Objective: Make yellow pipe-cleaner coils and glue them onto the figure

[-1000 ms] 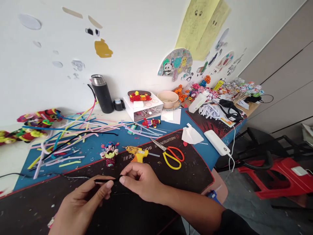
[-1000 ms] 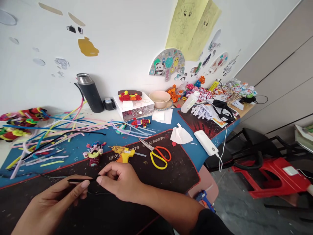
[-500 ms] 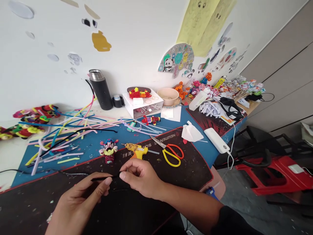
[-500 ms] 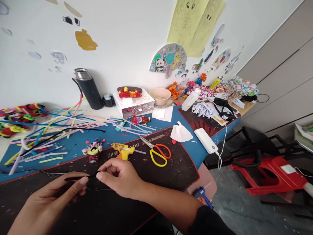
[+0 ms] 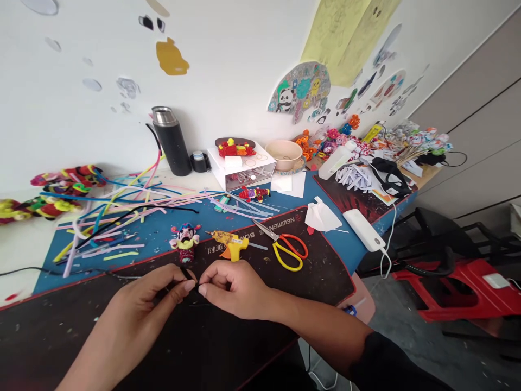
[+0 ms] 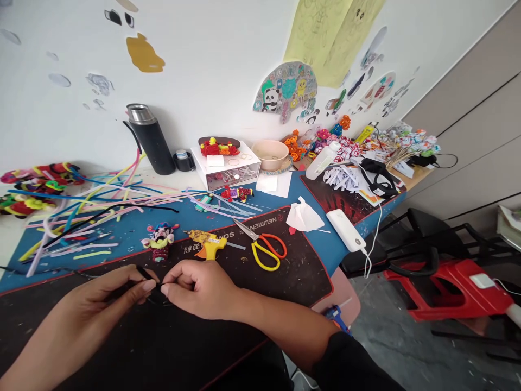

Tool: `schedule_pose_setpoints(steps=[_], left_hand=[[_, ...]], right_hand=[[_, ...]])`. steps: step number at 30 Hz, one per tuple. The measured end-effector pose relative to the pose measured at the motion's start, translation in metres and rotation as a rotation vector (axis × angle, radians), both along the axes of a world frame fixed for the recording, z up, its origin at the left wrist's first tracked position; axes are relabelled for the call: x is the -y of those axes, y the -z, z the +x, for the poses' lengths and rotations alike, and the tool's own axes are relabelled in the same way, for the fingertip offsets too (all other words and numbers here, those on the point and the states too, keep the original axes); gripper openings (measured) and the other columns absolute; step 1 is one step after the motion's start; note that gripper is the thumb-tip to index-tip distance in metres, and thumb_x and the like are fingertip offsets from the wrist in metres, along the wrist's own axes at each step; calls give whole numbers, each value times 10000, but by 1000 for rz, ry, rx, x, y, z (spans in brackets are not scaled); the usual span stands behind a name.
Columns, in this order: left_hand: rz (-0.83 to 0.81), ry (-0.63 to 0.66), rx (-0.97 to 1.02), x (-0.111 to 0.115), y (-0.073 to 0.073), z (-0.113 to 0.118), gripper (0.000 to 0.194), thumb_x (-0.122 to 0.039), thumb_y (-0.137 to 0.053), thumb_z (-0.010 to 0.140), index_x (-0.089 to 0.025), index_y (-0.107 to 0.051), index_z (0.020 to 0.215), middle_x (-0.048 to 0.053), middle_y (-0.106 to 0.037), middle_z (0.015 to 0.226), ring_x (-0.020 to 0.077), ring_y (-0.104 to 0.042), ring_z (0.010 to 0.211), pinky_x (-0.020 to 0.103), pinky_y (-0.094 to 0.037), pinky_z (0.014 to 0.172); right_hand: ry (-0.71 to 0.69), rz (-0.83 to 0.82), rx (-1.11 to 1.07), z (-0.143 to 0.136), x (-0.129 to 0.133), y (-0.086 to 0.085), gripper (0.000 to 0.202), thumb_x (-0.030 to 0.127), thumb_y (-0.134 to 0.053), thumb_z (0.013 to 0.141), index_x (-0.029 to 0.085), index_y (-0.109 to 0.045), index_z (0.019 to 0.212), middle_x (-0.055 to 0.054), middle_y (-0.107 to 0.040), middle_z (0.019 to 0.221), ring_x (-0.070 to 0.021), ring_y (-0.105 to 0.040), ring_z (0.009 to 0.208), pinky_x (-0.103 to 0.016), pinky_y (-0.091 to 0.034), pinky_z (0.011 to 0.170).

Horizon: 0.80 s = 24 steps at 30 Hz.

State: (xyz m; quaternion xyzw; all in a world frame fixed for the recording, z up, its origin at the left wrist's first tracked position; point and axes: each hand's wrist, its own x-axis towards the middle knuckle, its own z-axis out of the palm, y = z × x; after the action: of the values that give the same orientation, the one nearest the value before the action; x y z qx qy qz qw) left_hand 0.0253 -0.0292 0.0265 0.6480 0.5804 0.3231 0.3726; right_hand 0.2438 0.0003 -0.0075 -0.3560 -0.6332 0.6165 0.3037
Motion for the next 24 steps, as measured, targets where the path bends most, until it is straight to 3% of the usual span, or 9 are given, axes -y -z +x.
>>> schedule_pose_setpoints(steps=[4,9,15,24], left_hand=[[11,3,3,-2,1,1,421,-679,-708,925,-305,-780,745,-23,-750,685,185,-681,599,230,-521,566],[-92,-134,54,7,13,-3,490,-753,-741,891,-289,-791,743,3,-746,690,201,-669,615,248,-548,568],[-119,-259,122,12,13,2,580,-842,-749,824,-283,-782,674,28,-735,661,209,-649,595,270,-562,542],[-149,-249,148,21,23,4,447,-719,-807,852,-278,-785,783,4,-761,708,215,-684,643,268,-586,599]], right_hand=[[16,-48,-29,-1,1,4,374,548,-808,961,205,-661,944,106,-459,607,-84,-391,557,-252,-324,569],[44,-176,-128,-1,4,10,468,626,-856,929,208,-654,977,93,-513,633,-87,-438,558,-239,-342,554],[48,-205,-208,-5,3,13,454,578,-895,926,212,-647,1028,106,-547,598,-87,-483,507,-225,-376,526],[88,-220,-195,-7,5,8,473,598,-896,907,211,-646,1014,108,-529,599,-87,-458,505,-235,-371,525]])
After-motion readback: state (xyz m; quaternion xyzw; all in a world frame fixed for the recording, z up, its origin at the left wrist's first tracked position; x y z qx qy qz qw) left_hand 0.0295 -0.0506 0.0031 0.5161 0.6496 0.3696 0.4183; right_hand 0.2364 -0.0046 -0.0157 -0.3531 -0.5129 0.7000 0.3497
